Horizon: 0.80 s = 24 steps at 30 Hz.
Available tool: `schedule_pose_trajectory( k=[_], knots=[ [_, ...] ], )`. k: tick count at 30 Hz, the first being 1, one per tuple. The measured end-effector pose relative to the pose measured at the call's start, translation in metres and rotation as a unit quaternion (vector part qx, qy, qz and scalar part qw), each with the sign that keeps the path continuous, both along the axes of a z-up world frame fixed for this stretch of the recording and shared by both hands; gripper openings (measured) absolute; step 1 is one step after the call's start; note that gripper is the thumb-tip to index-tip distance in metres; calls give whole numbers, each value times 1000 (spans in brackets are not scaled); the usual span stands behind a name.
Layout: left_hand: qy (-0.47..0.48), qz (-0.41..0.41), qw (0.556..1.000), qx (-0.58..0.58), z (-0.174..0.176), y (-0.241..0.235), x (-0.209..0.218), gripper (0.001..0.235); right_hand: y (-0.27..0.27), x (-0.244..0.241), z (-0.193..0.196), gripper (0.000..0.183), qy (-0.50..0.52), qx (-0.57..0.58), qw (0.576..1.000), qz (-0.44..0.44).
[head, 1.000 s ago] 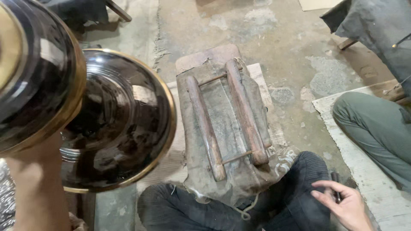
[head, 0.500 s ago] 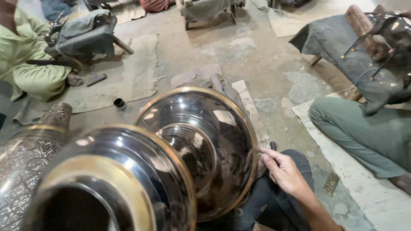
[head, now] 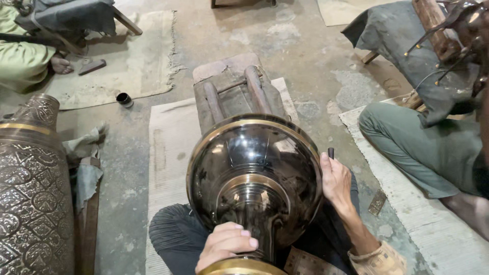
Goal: The person sits on the floor and uses a small hand tool to engrave intricate patterns onto the surface of a large, polished metal vessel. They hold the vessel steady with one hand while carefully carving designs with the other, occasionally rotating the object to access different sections.
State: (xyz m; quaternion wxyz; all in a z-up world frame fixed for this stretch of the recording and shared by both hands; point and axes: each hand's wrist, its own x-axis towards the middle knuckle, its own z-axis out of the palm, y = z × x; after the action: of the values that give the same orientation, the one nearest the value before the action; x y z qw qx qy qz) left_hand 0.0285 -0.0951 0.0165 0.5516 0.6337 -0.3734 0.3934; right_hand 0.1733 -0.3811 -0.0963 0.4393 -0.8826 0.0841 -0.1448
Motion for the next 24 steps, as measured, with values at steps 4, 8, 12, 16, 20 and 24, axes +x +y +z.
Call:
schedule_pose_trajectory(
  k=[4, 8, 12, 16, 20, 24],
  knots=[
    [-39, 65, 996, -56, -37, -35, -7, 25, -9, 16, -5, 62, -73, -18, 997, 32],
    [-18, 90, 995, 47, -50, -43, -25, 15, -10, 29, -8, 55, -125, 11, 989, 73],
    [-5, 97, 991, 89, -58, -47, -25, 16, -5, 40, -19, 52, -175, 32, 979, 98],
    [-11, 109, 983, 147, -67, -38, -22, 17, 4, 42, -32, 47, -202, 50, 973, 102],
    [9, 89, 971, 222, -82, -32, -24, 13, 3, 41, -44, 43, -206, 20, 974, 92],
    [16, 78, 964, 253, -102, -34, -24, 10, -1, 39, -61, 42, -196, 7, 978, 76]
  ],
)
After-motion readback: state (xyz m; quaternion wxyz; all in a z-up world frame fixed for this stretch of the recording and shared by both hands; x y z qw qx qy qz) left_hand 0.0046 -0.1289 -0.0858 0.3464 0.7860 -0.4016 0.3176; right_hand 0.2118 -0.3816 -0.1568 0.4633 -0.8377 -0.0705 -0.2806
